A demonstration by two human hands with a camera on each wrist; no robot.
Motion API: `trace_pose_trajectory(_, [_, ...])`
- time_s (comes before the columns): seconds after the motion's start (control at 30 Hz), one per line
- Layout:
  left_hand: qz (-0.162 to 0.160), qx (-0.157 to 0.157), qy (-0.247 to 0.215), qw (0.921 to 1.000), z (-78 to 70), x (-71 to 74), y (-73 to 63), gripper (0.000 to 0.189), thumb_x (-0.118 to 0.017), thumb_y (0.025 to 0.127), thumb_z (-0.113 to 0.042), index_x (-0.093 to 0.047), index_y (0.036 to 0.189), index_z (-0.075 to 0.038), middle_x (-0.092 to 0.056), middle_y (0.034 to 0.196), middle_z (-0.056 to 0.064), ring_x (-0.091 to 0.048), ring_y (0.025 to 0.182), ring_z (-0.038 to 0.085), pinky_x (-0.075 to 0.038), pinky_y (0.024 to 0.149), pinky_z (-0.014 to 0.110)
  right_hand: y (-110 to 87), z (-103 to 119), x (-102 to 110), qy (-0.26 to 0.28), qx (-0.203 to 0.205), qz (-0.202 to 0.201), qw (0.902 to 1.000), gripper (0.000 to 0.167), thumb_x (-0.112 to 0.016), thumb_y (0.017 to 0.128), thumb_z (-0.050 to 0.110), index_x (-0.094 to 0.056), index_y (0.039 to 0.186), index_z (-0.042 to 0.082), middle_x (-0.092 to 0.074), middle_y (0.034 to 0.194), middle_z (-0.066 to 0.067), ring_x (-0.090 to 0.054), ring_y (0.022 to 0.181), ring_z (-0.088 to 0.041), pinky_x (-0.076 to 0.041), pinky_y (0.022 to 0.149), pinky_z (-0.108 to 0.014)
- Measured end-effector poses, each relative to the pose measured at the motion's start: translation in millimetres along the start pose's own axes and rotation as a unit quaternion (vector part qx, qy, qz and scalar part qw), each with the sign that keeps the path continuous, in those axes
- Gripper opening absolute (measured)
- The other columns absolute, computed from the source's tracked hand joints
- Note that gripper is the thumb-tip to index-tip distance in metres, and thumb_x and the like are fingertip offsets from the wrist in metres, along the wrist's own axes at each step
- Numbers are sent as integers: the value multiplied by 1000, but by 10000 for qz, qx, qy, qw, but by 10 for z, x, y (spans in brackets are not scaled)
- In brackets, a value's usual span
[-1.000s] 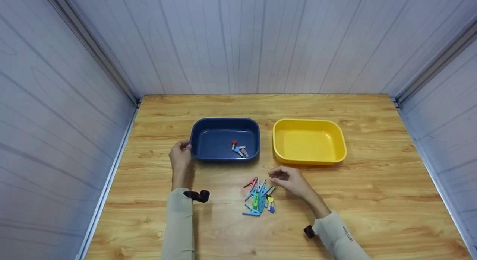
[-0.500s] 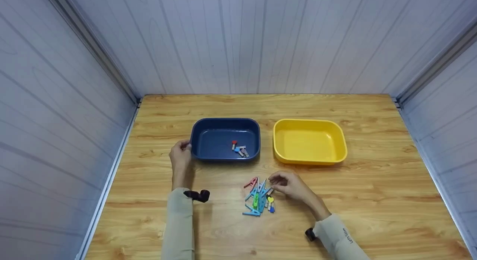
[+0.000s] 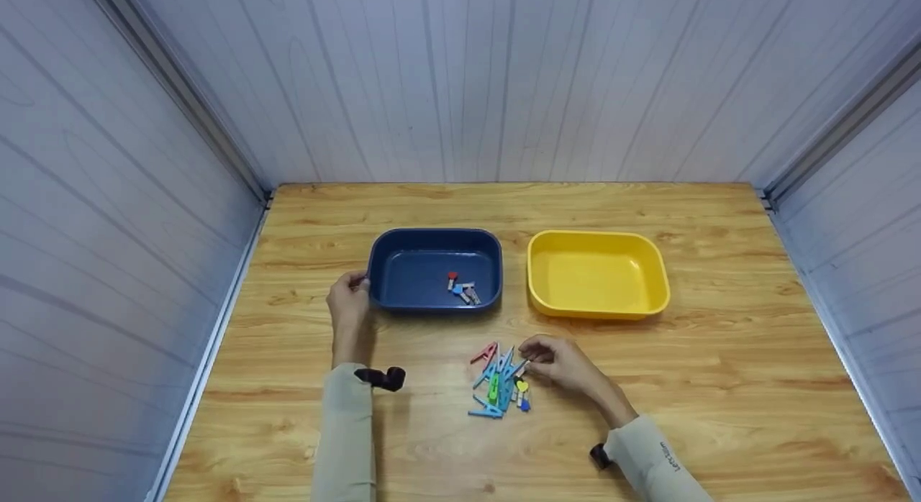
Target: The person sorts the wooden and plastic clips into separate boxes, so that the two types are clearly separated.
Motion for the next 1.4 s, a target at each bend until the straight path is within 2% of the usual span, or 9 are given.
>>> trace_pose_trajectory(0.13, [-24,-23,-104,9999,-1,3,-8,24,-50,96,-5,-61,116,2,-63,113,20,-56,103,27,-47,86,35,-16,-14,-18,105,-13,1,9999,25,-67,87,6,-64,112,4,-68,107,-11,-63,94,-22,-52,81,-26])
trace_pose_trajectory(0.33, [68,160,-248,9995,5,-9,-13,24,-49,97,-5,-61,118,1,-62,114,18,-55,103,26,-46,86,33,-29,17,-52,55,159,-3,9999,28,-67,85,1,-63,113,2,-67,106,-11,-62,93,-22,-52,82,-27])
trace_pose_trajectory(0.6, [1,-105,113,9999,3,4,-4,25,-50,97,-6,-61,118,1,-63,116,19,-57,107,28,-47,87,35,-43,73,-76,-359,582,-108,9976,28,-68,83,-2,-64,111,2,-66,100,-10,-62,89,-20,-53,80,-29])
trace_pose_trajectory(0.93, [-9,-66,10,10000,7,6,-5,24,-51,96,-6,-61,117,2,-63,114,18,-57,105,27,-46,87,35,-78,10,-41,-269,335,-112,9990,19,-68,87,6,-68,105,8,-69,96,-5,-62,82,-12,-52,73,-24])
trace_pose_trajectory(1.2, [27,92,-125,9999,20,0,-3,24,-50,97,-6,-61,118,1,-62,114,17,-56,104,25,-46,87,34,-117,-21,6,-345,90,-181,9992,19,-67,87,7,-69,106,9,-69,96,-1,-62,83,-9,-52,74,-23])
trace_pose_trajectory(1.4, [-37,-103,27,9999,-3,10,0,24,-51,96,-5,-62,116,2,-62,113,19,-57,104,27,-46,90,36,-144,-9,71,-218,90,-315,9992,19,-68,87,9,-69,106,7,-70,95,-4,-63,83,-12,-52,75,-23])
Point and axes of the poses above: each hand's wrist, its own y-axis towards the middle knuckle, its own x-axis out of the back of the hand, z = x × y, the point moved 7 cm from there along y, towards the middle knuckle
